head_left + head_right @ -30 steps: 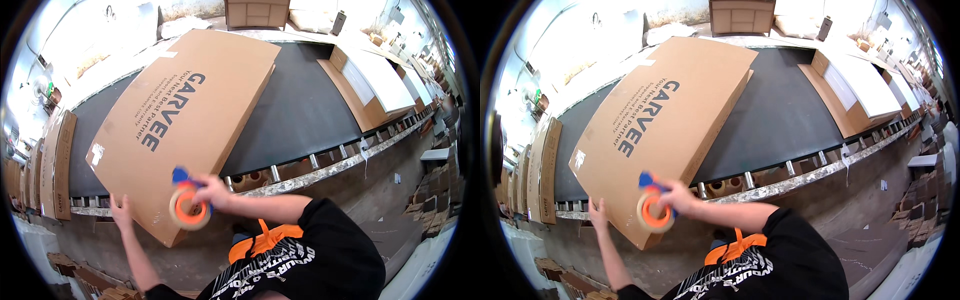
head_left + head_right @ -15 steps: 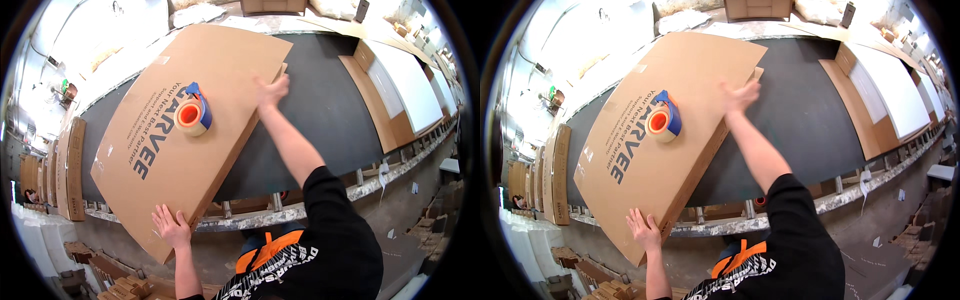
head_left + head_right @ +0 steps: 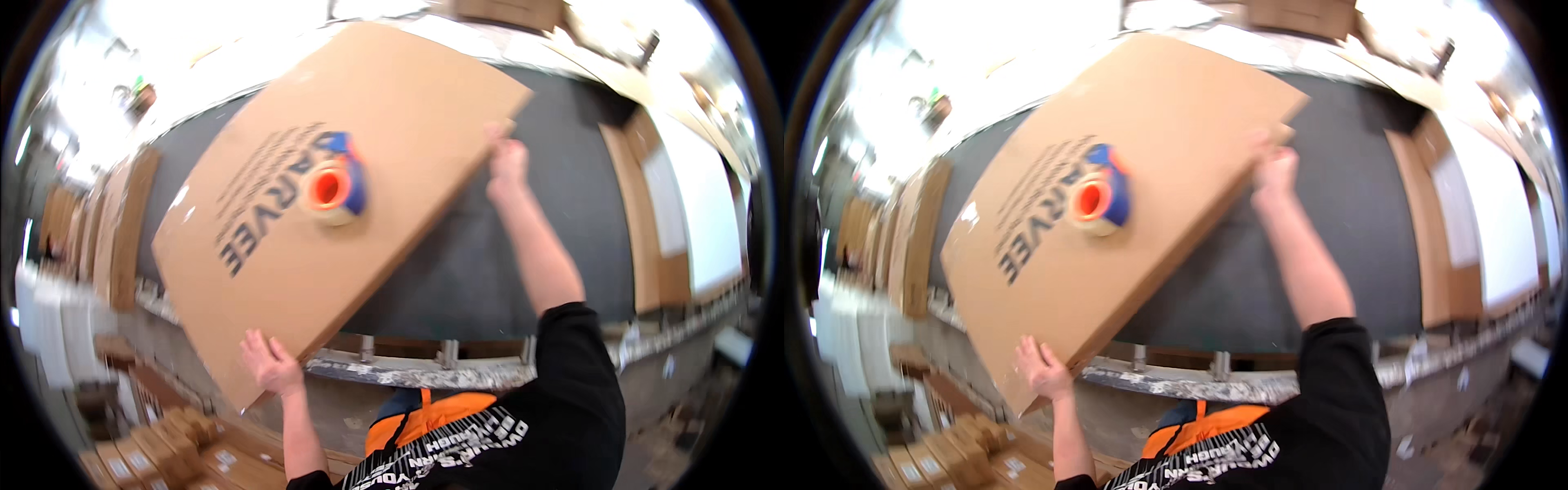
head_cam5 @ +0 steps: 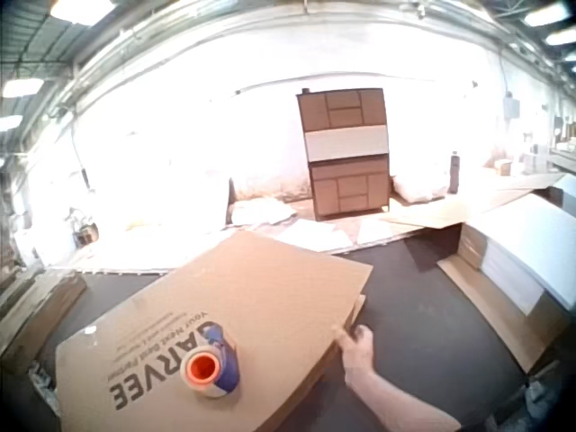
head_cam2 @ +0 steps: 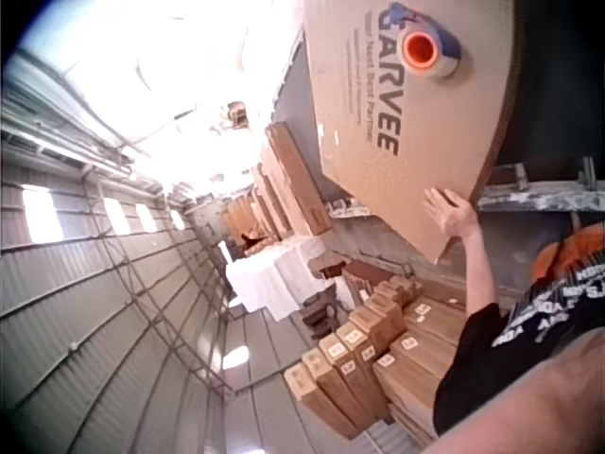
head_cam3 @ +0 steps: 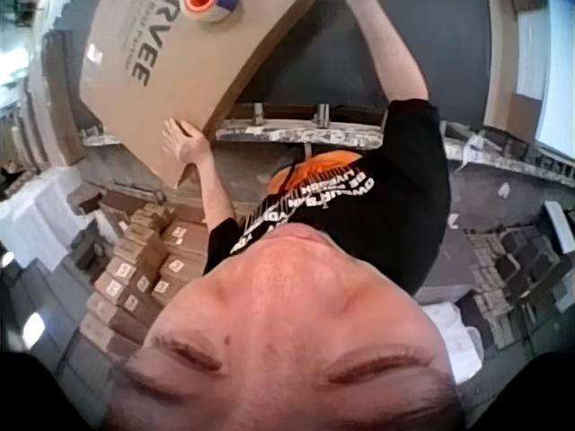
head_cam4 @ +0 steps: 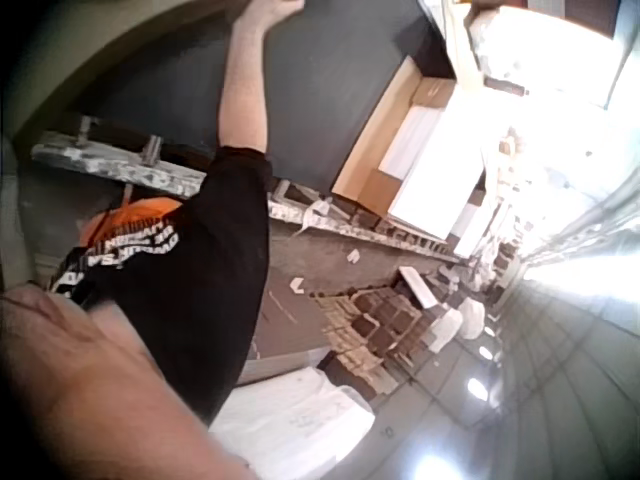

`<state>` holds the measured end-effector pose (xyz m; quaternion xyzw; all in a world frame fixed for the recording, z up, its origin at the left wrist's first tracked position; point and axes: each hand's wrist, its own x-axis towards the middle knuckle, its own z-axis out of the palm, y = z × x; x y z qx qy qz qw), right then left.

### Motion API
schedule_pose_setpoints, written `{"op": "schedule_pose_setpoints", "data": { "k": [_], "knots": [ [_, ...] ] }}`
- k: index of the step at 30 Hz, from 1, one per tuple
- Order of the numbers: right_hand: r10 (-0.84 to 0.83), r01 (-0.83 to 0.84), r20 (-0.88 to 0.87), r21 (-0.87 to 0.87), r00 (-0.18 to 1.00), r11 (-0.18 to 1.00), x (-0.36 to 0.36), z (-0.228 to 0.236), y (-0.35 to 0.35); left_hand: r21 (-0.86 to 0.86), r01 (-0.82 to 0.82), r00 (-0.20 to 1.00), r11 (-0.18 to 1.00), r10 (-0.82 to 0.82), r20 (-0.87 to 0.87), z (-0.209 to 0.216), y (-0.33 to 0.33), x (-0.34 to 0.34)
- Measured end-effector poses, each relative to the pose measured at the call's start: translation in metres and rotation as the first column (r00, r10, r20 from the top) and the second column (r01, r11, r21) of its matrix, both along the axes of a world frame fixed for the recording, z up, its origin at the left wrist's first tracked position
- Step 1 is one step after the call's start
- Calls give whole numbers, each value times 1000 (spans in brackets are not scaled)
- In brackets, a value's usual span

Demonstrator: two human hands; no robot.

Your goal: The person seals large cardboard boxes using a tape dispenser by applying tape along the edges and flaps of the boxes on a conveyor belt.

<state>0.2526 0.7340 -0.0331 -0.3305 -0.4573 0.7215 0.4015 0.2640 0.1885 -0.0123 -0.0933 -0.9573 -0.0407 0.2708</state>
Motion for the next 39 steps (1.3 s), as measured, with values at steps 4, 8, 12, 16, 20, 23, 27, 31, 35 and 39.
{"op": "schedule_pose_setpoints", "data": {
  "k": [4, 8, 12, 16, 20, 23, 27, 31, 35, 39],
  "knots": [
    [-37, 21, 190, 84, 981, 996, -19, -24, 140, 104, 58, 998, 993, -54, -44, -10, 35, -3],
    [-459, -149, 716, 609, 526, 779, -20, -53, 183, 153, 128, 984, 980, -106, -146, 0, 19, -2],
    [-325, 121, 589, 358, 740, 926, -25, -61, 182, 200, 149, 981, 968, -119, -152, 13, 9, -6],
    [-362, 197, 588, 327, 724, 924, 33, -59, 139, 273, 241, 964, 931, -197, -178, 11, -30, -55],
    [-376, 328, 612, 194, 696, 924, 91, -31, -15, 326, 436, 892, 839, -356, -278, 6, -110, -158],
    [-439, 406, 463, 174, 770, 897, 218, -104, -57, 381, 523, 851, 762, -488, -192, -5, -153, -276],
    [-491, 407, 726, 311, 482, 859, 159, -16, -399, 422, -111, 994, 900, 97, 55, -28, -180, -416],
    [342, -250, 376, -273, 861, 929, 158, -19, -598, 776, -412, 784, 478, -248, 570, -40, -127, -433],
    [817, -930, 475, 8, 328, 368, 116, 119, -602, 739, -236, 802, 631, -304, 515, -30, -131, -363],
    [237, -622, 743, 293, 626, 726, 110, 82, -517, 813, -25, 893, 582, -353, 280, -39, -134, -259]
  ]
}}
